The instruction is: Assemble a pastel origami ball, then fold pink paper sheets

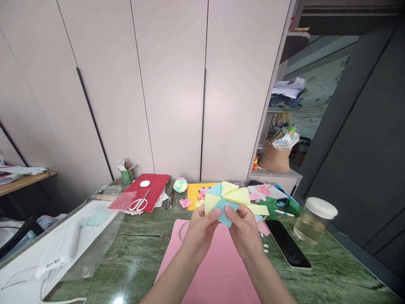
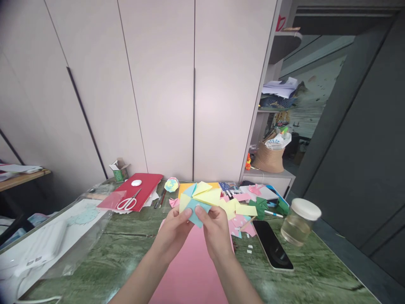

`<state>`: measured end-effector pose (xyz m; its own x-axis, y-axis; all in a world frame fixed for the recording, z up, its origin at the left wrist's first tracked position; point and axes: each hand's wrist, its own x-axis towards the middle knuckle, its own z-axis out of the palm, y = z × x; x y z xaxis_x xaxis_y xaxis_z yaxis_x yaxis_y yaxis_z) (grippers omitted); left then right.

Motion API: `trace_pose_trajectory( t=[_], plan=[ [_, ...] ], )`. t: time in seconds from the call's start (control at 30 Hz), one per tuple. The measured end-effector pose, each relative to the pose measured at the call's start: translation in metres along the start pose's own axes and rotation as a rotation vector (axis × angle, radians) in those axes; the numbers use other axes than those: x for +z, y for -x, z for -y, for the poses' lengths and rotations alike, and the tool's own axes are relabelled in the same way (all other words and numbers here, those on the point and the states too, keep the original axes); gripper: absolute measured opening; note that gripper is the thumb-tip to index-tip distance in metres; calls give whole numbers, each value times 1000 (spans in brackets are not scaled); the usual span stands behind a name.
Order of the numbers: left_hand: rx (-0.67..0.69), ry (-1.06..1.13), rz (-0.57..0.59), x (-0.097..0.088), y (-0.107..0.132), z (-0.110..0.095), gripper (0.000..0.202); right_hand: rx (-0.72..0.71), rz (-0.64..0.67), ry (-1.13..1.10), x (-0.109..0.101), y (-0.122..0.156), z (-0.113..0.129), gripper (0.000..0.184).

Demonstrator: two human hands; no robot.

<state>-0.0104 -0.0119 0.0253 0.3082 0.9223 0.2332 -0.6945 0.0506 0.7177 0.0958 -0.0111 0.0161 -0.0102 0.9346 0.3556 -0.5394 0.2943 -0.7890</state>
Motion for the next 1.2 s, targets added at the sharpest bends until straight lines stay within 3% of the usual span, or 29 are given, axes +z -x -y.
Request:
trace_pose_trajectory(
  t=[0.17, 0.3, 0.37, 0.43, 0.5, 0.6, 0.8, 1.2],
  plan=[
    [8, -25, 36, 1, 2, -1, 21, 6, 77, 141, -4, 0, 3, 20],
    [28, -8, -12, 1, 2, -3, 20, -100, 65, 494, -11, -1, 17, 21],
    [20, 9, -43, 1, 2, -3, 21, -293, -73, 685, -12, 0, 24, 12],
    [13, 23, -71, 2, 2, -3, 20, -580, -188, 853, -11, 4, 29, 1],
    [18, 26, -89, 3, 3, -3, 18, -835, -173, 1024, -7, 8, 31, 10],
    [39, 6, -85, 6, 4, -4, 21, -1013, -118, 1244, 1, 11, 30, 20],
    [85, -45, -93, 14, 9, -10, 36, -1075, -230, 1358, 7, 9, 26, 18],
    [208, -266, -222, 12, 13, -7, 44, -1096, -202, 1332, 12, 13, 30, 14]
  ],
)
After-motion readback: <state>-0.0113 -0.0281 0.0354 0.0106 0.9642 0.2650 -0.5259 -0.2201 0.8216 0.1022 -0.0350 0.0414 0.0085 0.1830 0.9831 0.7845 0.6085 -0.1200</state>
